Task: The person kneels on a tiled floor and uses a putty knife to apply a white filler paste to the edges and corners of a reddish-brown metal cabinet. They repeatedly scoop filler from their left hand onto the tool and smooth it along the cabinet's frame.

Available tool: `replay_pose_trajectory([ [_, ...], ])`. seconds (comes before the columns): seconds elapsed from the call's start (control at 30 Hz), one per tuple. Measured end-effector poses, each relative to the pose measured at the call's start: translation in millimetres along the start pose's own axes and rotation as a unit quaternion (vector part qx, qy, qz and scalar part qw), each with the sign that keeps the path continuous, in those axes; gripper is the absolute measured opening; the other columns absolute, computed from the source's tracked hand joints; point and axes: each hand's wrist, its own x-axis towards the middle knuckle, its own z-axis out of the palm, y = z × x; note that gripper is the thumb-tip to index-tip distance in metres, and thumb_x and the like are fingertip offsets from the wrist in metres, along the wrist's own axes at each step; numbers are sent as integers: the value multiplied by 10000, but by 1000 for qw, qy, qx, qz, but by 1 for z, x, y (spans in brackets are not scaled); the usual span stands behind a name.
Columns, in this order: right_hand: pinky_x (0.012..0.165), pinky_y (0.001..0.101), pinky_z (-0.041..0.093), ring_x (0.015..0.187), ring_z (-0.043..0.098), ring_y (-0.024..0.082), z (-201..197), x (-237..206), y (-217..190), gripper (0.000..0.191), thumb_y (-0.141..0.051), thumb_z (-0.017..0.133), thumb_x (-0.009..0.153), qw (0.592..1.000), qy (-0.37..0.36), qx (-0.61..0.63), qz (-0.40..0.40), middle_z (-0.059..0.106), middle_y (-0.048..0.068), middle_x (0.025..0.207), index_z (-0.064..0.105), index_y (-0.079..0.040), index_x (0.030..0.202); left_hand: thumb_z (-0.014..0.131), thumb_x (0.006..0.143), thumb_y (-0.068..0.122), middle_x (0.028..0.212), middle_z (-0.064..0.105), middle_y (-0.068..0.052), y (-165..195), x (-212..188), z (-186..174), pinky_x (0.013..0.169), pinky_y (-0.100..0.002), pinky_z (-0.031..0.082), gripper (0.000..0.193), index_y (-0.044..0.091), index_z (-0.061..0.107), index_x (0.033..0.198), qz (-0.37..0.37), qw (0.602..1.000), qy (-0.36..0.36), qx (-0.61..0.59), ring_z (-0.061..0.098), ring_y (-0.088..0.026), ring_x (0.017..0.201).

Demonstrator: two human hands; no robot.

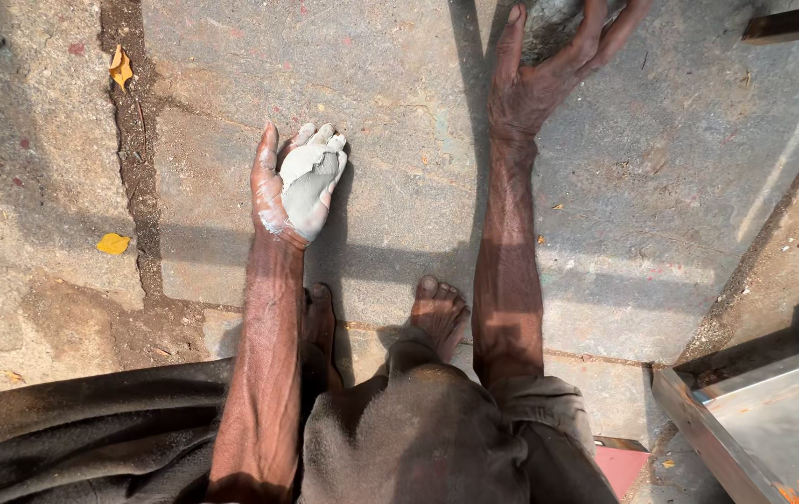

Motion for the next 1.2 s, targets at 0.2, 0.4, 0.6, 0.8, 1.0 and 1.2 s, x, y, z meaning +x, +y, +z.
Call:
replay_pose_trajectory([
  [0.2,1351,569,156,1601,-1,261,3,-1,-6,696,-385,697,1106,999,-38,-5,-14,-27,15,1731,202,-324,1591,623,951,496,1463,573,-238,-4,2,-3,1109,-480,513,706,-4,482,1429,-3,1000,23,8,597,-377,1306],
  [0.4,1336,550,185,1614,40,250,-22,-13,-8,665,-398,670,1101,1000,-27,6,8,4,-9,1753,230,-332,1596,632,974,485,1394,613,-231,-11,3,-4,1070,-476,549,648,-6,517,1382,0,1000,12,1,638,-371,1236],
  [0.6,1316,554,172,1610,38,236,-20,5,-15,693,-425,677,1088,1000,-21,10,-9,8,-31,1746,221,-370,1607,627,955,492,1372,634,-219,-15,4,-6,1041,-466,561,640,11,528,1365,-14,1000,13,17,654,-361,1208],
  [0.8,1323,549,148,1609,5,214,-3,8,-28,707,-410,687,1073,999,1,37,-1,-9,-50,1737,214,-383,1597,614,961,495,1389,619,-226,-13,3,-6,1048,-465,560,678,-9,509,1402,-1,999,20,28,656,-356,1206],
  [1.0,1342,560,199,1598,10,230,25,18,-17,732,-354,745,1056,997,45,57,-12,-13,-40,1725,220,-400,1563,612,962,486,1390,617,-235,-14,4,-2,1040,-457,559,652,-6,511,1378,-4,999,37,35,660,-353,1197],
  [1.2,1353,592,175,1604,-1,307,6,-18,-6,711,-387,665,1084,998,-56,13,21,-31,36,1738,174,-343,1597,620,972,469,1380,607,-246,-21,2,6,1040,-461,558,620,-11,513,1351,-14,999,25,28,652,-367,1196],
])
